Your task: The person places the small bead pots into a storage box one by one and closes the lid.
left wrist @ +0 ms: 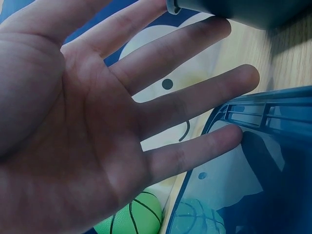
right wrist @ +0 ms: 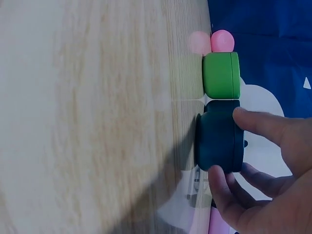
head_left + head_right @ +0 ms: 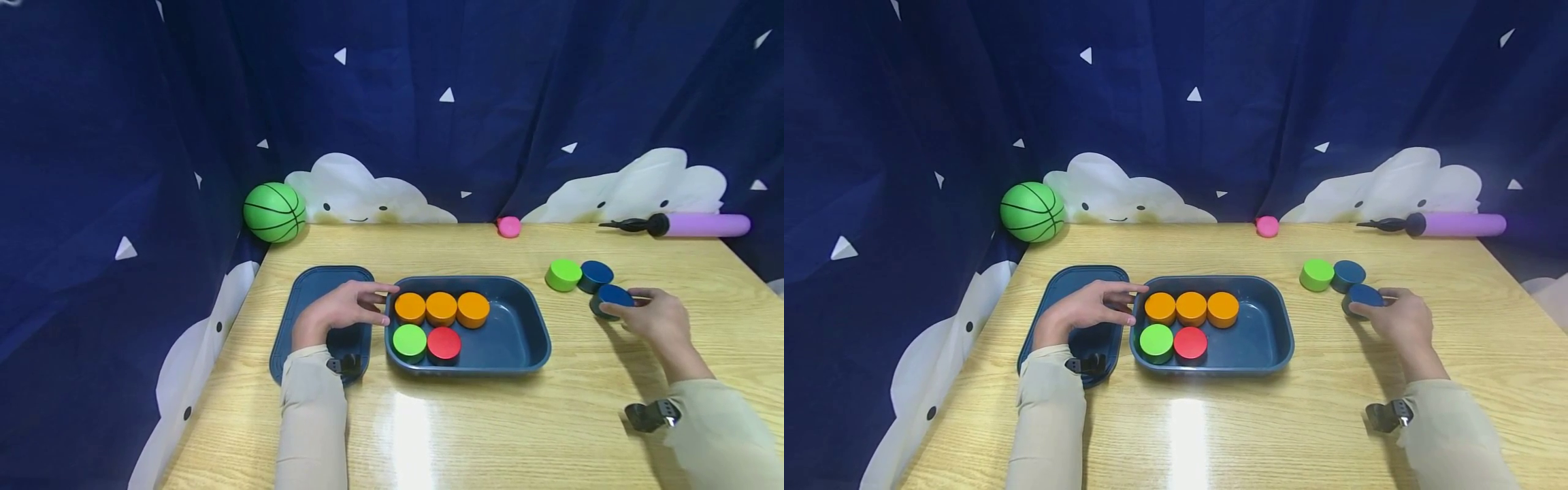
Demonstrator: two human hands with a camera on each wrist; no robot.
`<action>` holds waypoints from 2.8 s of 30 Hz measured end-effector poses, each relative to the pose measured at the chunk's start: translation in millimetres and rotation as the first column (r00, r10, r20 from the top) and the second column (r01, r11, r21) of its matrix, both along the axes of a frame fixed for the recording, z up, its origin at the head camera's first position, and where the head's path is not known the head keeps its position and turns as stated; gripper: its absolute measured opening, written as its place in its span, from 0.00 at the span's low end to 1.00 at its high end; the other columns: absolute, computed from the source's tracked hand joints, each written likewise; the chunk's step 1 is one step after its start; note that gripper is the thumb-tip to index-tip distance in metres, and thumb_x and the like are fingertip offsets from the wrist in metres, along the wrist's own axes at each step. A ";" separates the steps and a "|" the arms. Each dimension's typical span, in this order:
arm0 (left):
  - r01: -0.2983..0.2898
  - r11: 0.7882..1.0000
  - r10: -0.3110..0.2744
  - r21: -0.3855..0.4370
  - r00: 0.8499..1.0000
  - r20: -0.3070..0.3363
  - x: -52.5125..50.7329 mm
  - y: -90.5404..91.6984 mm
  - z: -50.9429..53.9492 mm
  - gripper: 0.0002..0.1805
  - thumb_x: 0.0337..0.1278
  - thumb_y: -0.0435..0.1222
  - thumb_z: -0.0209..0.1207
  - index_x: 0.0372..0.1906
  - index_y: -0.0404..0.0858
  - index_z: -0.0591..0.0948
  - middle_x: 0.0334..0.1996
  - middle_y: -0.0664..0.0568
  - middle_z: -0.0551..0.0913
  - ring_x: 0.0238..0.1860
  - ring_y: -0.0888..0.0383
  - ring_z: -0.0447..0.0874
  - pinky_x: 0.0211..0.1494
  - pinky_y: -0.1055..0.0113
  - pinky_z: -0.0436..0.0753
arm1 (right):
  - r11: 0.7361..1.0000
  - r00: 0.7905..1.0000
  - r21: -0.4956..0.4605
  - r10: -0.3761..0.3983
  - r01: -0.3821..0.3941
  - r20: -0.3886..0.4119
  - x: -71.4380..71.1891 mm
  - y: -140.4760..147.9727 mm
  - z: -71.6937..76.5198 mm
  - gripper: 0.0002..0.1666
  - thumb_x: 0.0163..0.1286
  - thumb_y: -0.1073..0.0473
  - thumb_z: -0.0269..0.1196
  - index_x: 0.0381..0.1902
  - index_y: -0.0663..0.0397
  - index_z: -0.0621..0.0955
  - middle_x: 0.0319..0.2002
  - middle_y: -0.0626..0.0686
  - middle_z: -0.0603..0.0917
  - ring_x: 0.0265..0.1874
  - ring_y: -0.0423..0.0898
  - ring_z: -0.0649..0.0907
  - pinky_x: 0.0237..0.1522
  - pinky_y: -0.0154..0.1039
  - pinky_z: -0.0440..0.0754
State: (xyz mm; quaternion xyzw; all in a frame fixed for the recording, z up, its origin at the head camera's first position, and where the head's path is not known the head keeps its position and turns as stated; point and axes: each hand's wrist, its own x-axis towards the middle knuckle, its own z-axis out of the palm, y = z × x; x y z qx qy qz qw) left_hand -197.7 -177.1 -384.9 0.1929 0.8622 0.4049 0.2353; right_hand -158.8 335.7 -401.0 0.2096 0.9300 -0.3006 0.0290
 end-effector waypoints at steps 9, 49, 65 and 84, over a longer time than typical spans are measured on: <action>-0.002 1.000 0.002 -0.008 1.000 -0.007 0.0 0.1 -0.3 0.33 0.60 0.40 0.69 0.71 0.52 0.74 0.67 0.44 0.78 0.65 0.45 0.79 0.71 0.46 0.74 | 0.999 0.998 0.010 0.046 -0.046 -0.045 7.2 -6.2 -0.8 0.55 0.64 0.33 0.67 0.69 0.74 0.68 0.58 0.75 0.77 0.36 0.56 0.87 0.42 0.50 0.75; -0.001 1.000 0.001 -0.009 1.000 -0.006 1.5 0.2 0.3 0.33 0.61 0.41 0.69 0.72 0.52 0.73 0.67 0.44 0.78 0.66 0.45 0.79 0.71 0.46 0.73 | 0.936 0.889 -0.032 0.321 -0.350 -0.327 12.7 -134.9 30.6 0.39 0.57 0.46 0.77 0.59 0.64 0.81 0.49 0.66 0.86 0.45 0.60 0.87 0.33 0.23 0.79; -0.002 1.000 0.002 -0.013 1.000 -0.007 1.2 -0.2 -0.7 0.33 0.61 0.41 0.69 0.72 0.53 0.73 0.67 0.44 0.78 0.66 0.45 0.79 0.72 0.46 0.73 | 0.924 0.853 0.041 0.367 -0.380 -0.370 7.7 -140.5 8.8 0.36 0.53 0.51 0.80 0.54 0.67 0.83 0.52 0.68 0.86 0.48 0.66 0.84 0.49 0.60 0.83; -0.008 1.000 0.008 -0.007 1.000 0.004 1.6 0.4 0.0 0.33 0.60 0.41 0.69 0.71 0.52 0.74 0.66 0.43 0.79 0.66 0.45 0.78 0.71 0.46 0.73 | 0.922 0.886 0.199 0.378 -0.333 -0.269 10.1 -158.6 1.8 0.38 0.53 0.50 0.79 0.55 0.70 0.82 0.54 0.73 0.78 0.55 0.68 0.75 0.56 0.65 0.74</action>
